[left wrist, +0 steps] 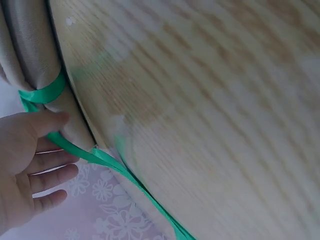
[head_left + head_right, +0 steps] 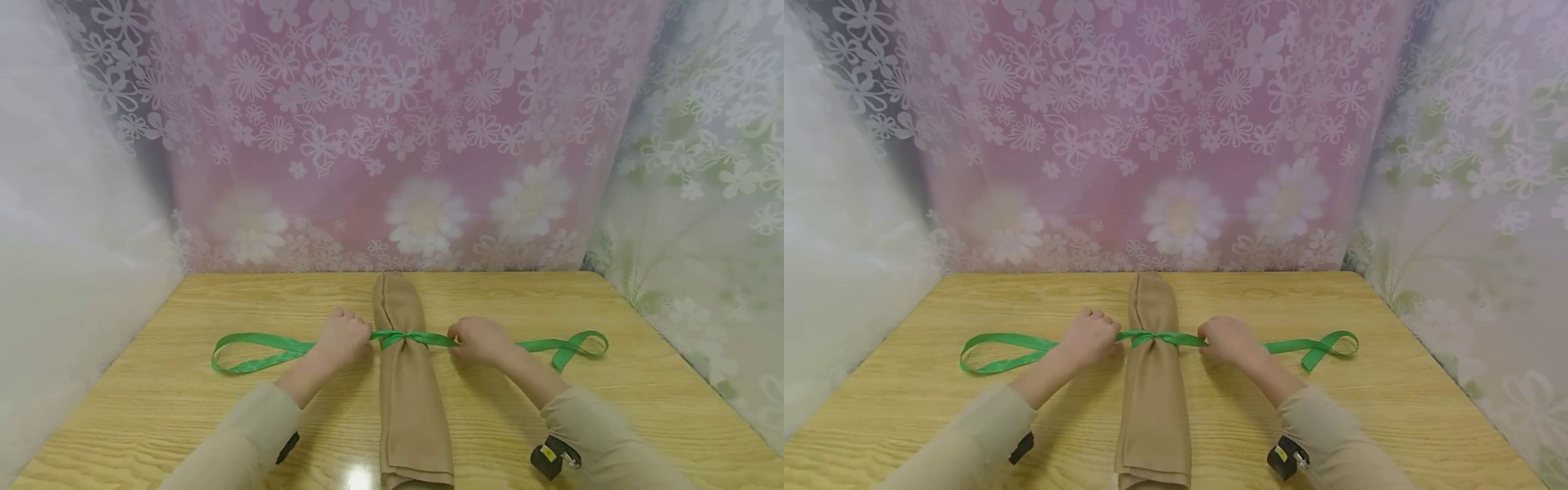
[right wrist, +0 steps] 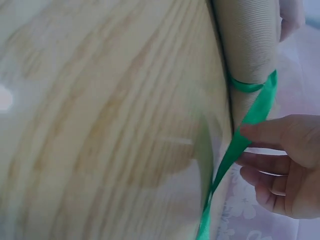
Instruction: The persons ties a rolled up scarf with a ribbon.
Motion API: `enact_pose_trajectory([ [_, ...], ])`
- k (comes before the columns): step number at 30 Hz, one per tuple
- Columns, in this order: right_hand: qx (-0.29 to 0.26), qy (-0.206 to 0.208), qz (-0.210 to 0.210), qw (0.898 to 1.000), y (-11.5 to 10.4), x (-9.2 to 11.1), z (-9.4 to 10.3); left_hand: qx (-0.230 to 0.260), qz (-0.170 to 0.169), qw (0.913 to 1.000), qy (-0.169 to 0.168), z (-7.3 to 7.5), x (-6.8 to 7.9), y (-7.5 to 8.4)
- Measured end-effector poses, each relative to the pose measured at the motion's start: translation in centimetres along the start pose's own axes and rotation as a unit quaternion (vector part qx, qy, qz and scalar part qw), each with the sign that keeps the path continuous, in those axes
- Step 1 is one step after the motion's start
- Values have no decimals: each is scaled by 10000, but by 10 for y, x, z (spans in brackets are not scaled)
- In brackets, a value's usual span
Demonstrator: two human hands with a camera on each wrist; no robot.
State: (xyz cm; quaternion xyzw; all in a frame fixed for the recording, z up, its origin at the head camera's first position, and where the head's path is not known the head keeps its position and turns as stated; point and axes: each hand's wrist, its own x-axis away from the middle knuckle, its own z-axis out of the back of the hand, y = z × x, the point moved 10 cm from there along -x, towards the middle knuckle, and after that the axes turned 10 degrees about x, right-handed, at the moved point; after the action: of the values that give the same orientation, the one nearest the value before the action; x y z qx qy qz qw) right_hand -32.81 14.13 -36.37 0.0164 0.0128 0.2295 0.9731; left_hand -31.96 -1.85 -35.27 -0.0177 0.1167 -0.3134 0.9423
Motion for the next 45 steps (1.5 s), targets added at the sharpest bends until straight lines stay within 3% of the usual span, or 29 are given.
enact_pose_trajectory([
  [8,87,475,145,9987,0,0,7,-180,-43,9996,226,4,2,0],
  [11,56,628,152,9979,4,1,11,-157,-14,9988,465,10,4,-4],
  [15,-127,646,145,9977,10,3,16,-154,5,9964,830,19,6,-9],
  [19,-98,647,182,9977,13,5,19,-215,-65,9948,991,22,8,-12],
  [34,414,916,418,9941,10,10,25,-205,-164,9990,353,16,10,-10],
  [45,626,955,395,9927,8,10,29,-132,-214,9995,192,15,10,-8],
])
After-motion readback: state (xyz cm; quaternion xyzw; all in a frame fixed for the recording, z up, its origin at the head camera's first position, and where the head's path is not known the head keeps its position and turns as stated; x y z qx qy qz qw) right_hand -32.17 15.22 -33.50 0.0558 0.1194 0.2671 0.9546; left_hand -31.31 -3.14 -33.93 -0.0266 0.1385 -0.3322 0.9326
